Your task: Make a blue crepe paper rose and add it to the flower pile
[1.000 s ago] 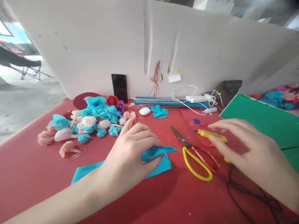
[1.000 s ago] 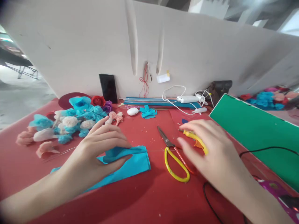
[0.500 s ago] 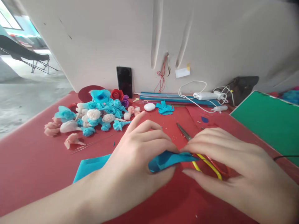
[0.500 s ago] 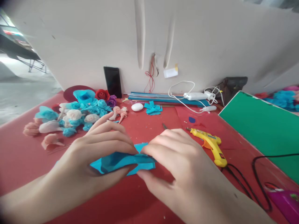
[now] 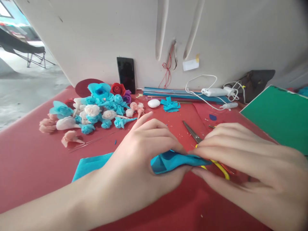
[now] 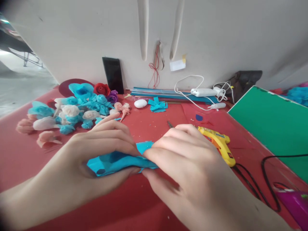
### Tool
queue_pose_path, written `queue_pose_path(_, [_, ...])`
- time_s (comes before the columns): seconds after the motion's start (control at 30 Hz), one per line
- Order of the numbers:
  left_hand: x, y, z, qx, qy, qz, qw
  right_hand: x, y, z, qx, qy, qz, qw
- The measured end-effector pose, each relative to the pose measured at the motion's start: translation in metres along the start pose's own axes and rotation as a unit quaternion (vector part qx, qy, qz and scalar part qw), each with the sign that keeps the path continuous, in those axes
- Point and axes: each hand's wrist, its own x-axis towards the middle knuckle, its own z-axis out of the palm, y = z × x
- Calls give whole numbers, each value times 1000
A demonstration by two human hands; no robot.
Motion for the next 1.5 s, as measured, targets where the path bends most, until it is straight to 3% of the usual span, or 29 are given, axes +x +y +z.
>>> queue_pose_path(0.8, [1,0,2,-134,-19,-142,981,-6,3,-2,4,-1,-45,999])
queue_pose_path(1.2, [5,2,0,-169,-42,-205,963,-7,1,0,-107,-25,-59,992])
queue_pose_path(1.5, [0,-2,3,-130,-16,-170,977,-5,2,3,-114,-15,-26,993])
